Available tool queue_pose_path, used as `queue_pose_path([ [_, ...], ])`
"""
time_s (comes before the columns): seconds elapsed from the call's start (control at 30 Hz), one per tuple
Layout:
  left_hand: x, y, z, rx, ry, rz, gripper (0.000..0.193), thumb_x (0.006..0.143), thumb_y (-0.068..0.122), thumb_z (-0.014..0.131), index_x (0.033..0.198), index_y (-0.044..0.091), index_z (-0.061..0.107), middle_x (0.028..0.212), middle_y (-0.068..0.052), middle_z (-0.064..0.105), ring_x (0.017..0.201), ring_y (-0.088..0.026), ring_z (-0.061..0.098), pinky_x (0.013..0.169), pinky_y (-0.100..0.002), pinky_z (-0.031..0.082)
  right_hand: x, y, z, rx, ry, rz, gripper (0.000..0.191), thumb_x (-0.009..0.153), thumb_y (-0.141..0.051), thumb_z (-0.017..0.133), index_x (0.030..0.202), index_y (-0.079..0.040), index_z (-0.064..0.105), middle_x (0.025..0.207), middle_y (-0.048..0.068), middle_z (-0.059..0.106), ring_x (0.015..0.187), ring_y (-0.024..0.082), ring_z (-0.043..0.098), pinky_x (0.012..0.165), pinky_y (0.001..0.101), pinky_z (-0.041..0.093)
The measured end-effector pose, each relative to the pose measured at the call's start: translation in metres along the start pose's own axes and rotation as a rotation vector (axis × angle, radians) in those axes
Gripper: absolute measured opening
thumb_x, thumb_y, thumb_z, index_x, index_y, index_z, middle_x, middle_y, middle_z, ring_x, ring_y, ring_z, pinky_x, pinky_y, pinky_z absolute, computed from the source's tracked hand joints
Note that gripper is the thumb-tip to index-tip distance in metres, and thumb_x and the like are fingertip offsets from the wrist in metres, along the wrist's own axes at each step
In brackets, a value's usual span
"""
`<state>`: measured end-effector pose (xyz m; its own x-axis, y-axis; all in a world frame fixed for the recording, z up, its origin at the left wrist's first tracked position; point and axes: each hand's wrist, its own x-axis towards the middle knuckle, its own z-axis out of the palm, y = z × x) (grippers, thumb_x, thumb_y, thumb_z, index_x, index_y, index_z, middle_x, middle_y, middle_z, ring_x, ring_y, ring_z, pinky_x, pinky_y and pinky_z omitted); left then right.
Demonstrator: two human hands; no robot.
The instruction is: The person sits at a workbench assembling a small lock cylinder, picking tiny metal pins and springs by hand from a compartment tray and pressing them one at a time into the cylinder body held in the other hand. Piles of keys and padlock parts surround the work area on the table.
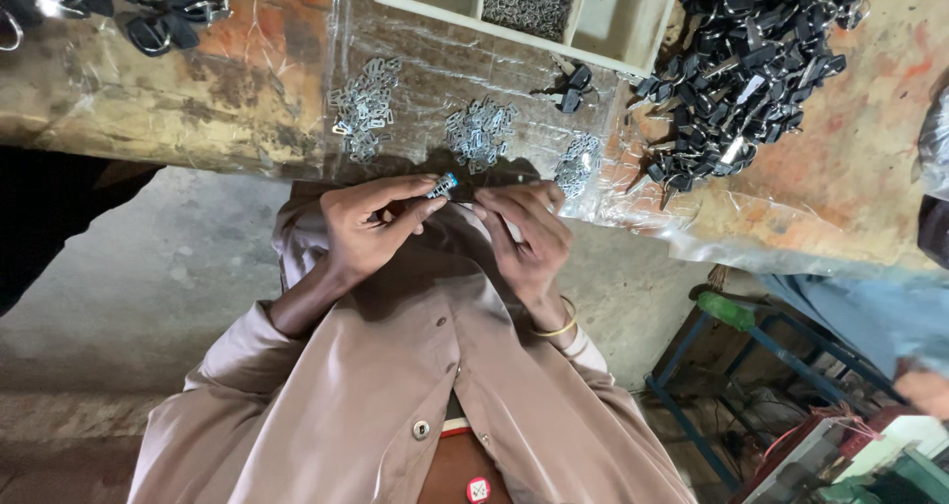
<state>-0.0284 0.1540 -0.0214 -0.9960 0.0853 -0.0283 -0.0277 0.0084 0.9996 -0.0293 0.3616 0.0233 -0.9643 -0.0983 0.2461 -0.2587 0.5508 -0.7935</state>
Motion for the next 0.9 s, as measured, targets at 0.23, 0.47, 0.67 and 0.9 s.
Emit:
queue_pose_path([
  [0.23, 0.0, 0.001, -0.002, 0.0, -0.02, 0.001, 0.024, 0.091, -0.004, 0.08, 0.114, -0.002, 0.074, 0.118, -0.014, 0.076, 0.077, -0.011, 0.075, 0.06, -0.022, 0.06, 0.009, -0.009, 0.012, 0.081, 0.012, 0.057, 0.022, 0.084, 0.002, 0.086, 0.102, -0.003, 0.073, 0.094, 0.005, 0.076, 0.09, 0.019, 0.068, 0.093, 0.0326, 0.043],
  [0.47, 0.001, 0.003, -0.004, 0.1, -0.049, 0.016, 0.024, 0.09, -0.002, 0.08, 0.114, -0.001, 0.075, 0.119, -0.013, 0.077, 0.077, -0.014, 0.077, 0.061, -0.024, 0.062, 0.013, -0.009, 0.013, 0.135, -0.049, 0.145, 0.033, 0.085, -0.002, 0.085, 0.113, 0.0, 0.067, 0.095, 0.003, 0.077, 0.093, 0.015, 0.066, 0.094, 0.0334, 0.044],
  [0.67, 0.003, 0.002, -0.007, 0.289, -0.071, 0.245, 0.025, 0.089, 0.0, 0.083, 0.113, 0.001, 0.075, 0.116, -0.013, 0.076, 0.101, -0.024, 0.078, 0.082, -0.032, 0.066, 0.013, -0.01, -0.001, -0.168, -0.183, -0.025, 0.031, 0.087, -0.006, 0.088, 0.113, -0.017, 0.075, 0.106, -0.002, 0.072, 0.097, 0.016, 0.064, 0.098, 0.0334, 0.04],
  [0.9, 0.001, 0.003, -0.005, 0.048, -0.015, 0.04, 0.024, 0.089, -0.003, 0.082, 0.112, -0.002, 0.075, 0.116, -0.015, 0.077, 0.074, -0.013, 0.076, 0.06, -0.023, 0.061, 0.015, 0.001, -0.021, -0.519, -0.123, -0.035, 0.039, 0.086, -0.025, 0.088, 0.122, -0.015, 0.078, 0.144, 0.011, 0.056, 0.132, 0.033, 0.045, 0.11, 0.0502, 0.028],
])
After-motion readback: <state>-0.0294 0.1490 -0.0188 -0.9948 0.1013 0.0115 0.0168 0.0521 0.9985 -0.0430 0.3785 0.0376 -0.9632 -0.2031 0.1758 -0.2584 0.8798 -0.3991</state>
